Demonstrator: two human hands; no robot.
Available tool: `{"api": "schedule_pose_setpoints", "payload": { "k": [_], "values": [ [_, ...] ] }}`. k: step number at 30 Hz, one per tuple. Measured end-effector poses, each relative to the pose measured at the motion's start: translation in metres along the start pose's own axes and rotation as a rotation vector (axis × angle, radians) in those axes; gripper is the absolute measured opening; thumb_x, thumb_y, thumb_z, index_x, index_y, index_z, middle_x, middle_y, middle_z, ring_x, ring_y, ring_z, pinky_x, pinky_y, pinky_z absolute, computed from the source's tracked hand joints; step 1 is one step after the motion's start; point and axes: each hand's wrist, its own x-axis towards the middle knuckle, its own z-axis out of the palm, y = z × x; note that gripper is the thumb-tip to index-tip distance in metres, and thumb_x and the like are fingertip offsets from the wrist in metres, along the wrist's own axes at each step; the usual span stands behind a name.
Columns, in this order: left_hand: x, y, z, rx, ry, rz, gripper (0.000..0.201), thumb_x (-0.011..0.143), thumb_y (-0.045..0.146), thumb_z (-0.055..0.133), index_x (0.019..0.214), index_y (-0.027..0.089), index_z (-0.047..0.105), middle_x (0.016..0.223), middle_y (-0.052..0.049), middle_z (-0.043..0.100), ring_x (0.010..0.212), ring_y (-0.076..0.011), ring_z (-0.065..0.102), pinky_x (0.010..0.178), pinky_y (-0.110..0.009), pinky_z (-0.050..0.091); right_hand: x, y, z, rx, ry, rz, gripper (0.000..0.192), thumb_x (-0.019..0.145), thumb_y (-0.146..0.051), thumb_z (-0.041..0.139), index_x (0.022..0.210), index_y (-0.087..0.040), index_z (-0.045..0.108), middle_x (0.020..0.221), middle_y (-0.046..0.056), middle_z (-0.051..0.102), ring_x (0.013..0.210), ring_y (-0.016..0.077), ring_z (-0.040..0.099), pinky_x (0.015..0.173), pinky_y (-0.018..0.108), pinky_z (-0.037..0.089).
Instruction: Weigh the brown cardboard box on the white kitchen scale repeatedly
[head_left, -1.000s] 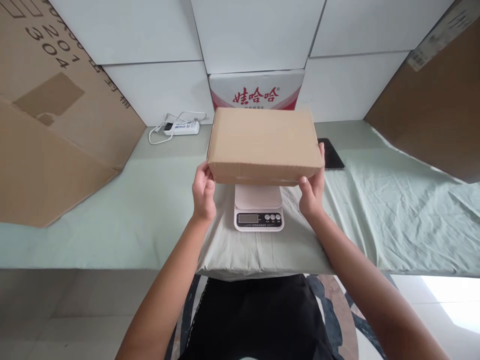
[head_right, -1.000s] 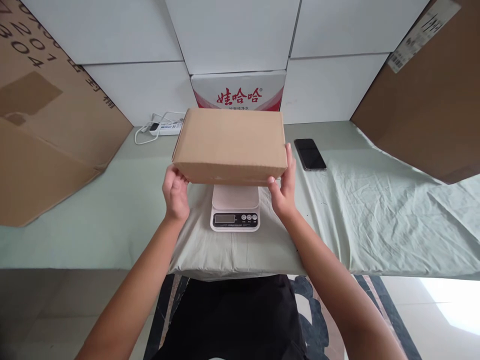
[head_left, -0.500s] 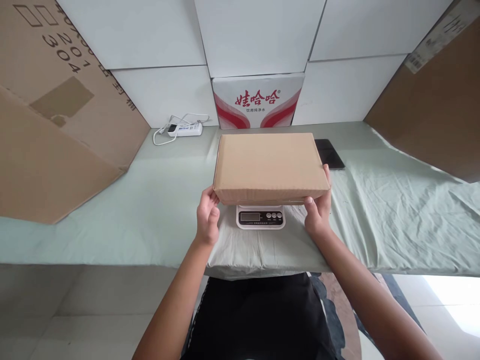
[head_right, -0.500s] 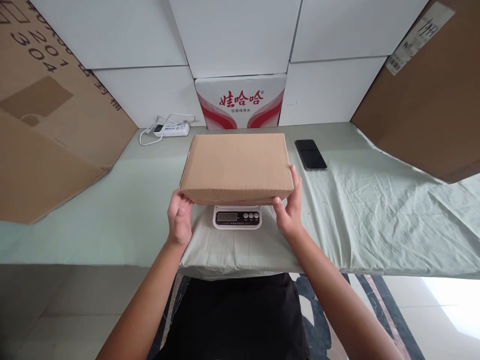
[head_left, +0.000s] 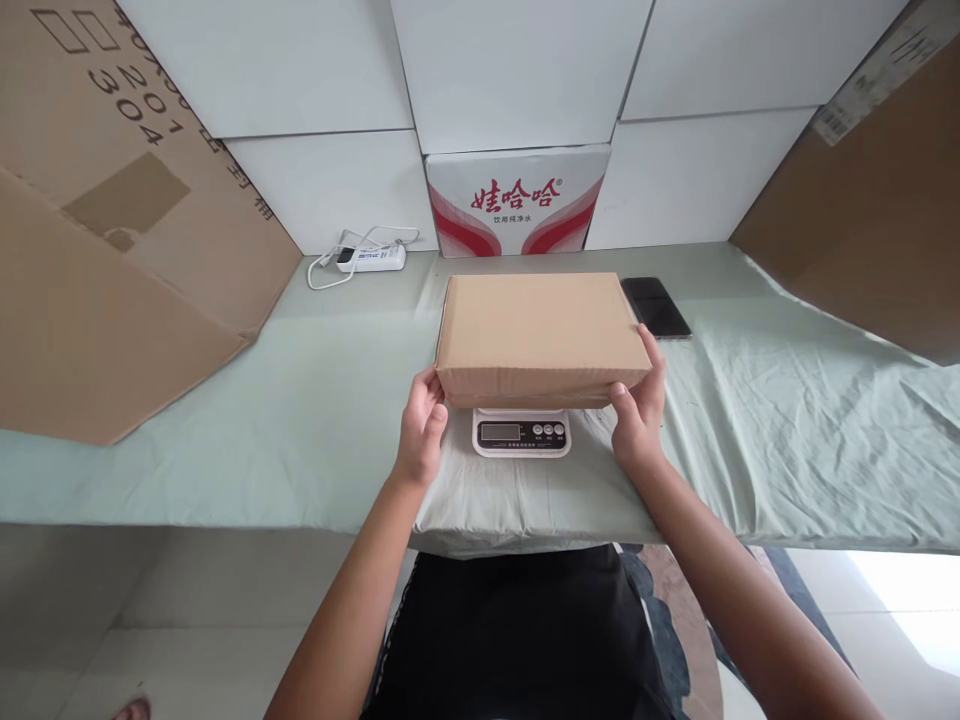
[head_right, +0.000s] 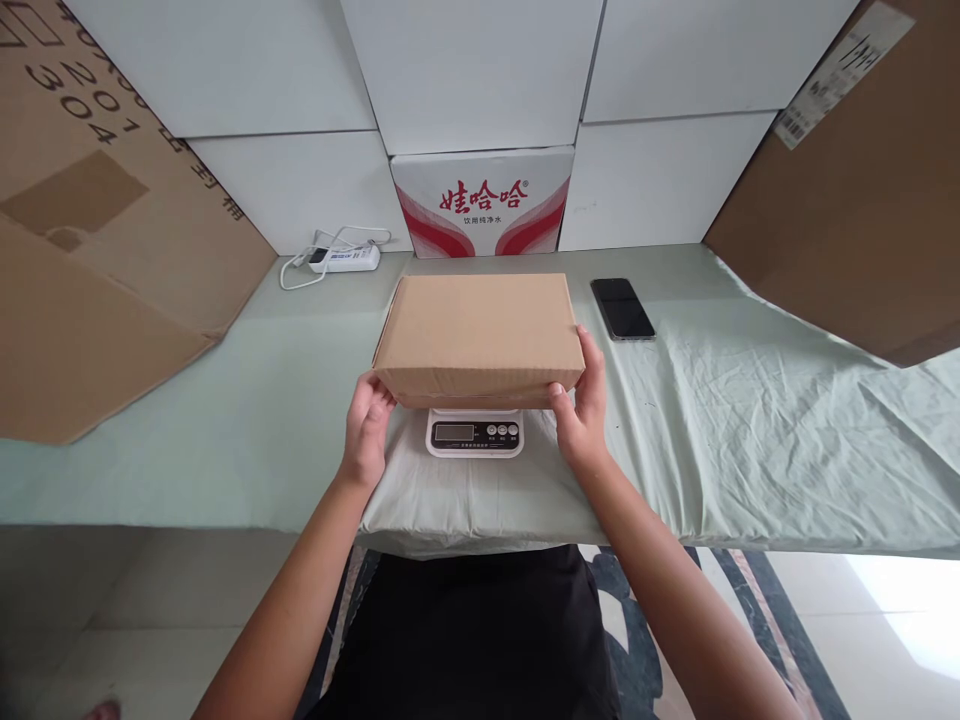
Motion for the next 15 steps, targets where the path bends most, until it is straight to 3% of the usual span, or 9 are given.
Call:
{"api": "schedule_pose_setpoints", "payload": {
  "k": [9, 15],
  "values": [
    [-0.0009, -0.0004, -0.0018, 0.006, 0.003, 0.020, 0.071, 0.104, 0.076, 0.068, 0.156, 0.028, 0.068, 0.172, -0.018, 0.068, 0.168, -0.0415, 0.059, 0.138, -0.058, 0.051, 0.0015, -0.0011, -0.0014, -0.024, 0.041, -0.029, 0.079, 0.101, -0.076, 0.065, 0.169, -0.036, 0.055, 0.169, 0.012, 0.061, 0.162, 0.0432, 0.055, 0.136, 0.073, 0.045],
    [0.0002, -0.0007, -0.0036, 0.016, 0.011, 0.035, 0.080, 0.105, 0.079, 0.066, 0.168, 0.030, 0.061, 0.184, -0.016, 0.057, 0.175, -0.0409, 0.051, 0.144, -0.059, 0.046, 0.0018, 0.0007, -0.0011, -0.003, 0.089, 0.009, 0.082, 0.100, -0.082, 0.059, 0.168, -0.036, 0.055, 0.158, 0.013, 0.063, 0.153, 0.0415, 0.060, 0.125, 0.067, 0.053]
  ]
}}
